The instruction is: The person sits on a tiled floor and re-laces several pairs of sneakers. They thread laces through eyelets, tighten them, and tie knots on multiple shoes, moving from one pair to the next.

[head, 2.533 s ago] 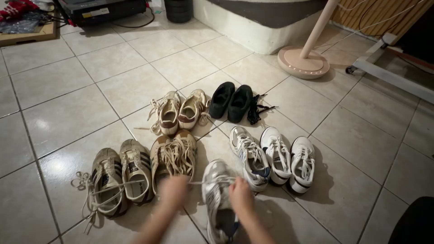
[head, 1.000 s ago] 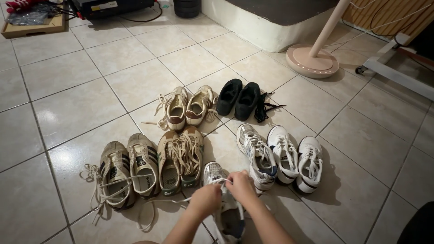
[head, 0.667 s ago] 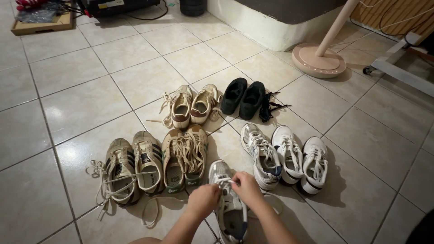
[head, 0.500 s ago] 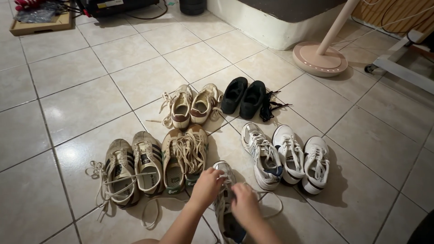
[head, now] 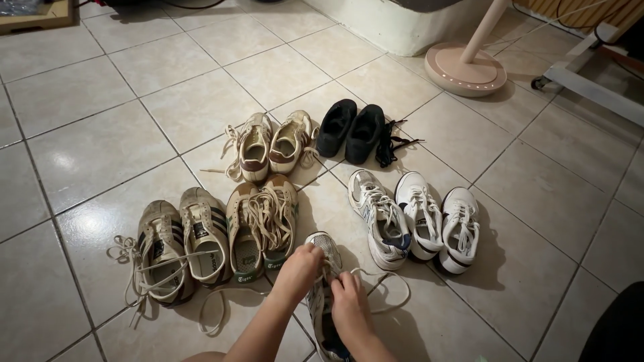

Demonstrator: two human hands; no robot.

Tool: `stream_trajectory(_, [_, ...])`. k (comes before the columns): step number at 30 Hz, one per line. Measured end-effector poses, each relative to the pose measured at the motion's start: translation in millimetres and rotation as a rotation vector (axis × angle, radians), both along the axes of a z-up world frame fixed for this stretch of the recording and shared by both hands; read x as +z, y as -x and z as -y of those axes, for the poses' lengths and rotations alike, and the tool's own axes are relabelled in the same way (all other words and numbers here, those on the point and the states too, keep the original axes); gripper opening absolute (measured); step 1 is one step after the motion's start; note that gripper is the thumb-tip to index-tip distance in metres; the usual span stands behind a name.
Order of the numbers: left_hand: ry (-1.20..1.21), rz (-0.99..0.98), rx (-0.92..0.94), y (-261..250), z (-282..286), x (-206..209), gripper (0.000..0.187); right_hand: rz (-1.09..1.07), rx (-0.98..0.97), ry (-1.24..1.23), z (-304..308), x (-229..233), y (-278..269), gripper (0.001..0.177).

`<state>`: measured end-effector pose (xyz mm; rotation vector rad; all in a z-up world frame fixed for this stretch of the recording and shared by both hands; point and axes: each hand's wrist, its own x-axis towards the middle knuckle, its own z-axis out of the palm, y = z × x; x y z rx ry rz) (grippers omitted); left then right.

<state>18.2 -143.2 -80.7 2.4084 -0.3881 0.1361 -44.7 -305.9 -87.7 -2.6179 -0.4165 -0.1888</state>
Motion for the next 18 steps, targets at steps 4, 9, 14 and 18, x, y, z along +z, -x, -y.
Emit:
stream_trajectory(4, [0.213,-0.037,0.061,0,1,-12,0.017,0.048,-0.006,-0.014,-1,1,-3,0.032])
stream_trajectory(9, [0.354,-0.297,0.064,-6,-3,-11,0.012,0.029,-0.020,-0.127,2,2,-4,0.021])
stream_trajectory(14, [0.222,-0.241,-0.083,0,-16,-3,0.015,0.045,-0.186,-0.427,4,-5,-30,0.014])
stream_trajectory(18, [0.379,-0.456,0.062,6,-18,1,0.018,-0.512,-0.341,-0.586,8,-16,-50,0.025])
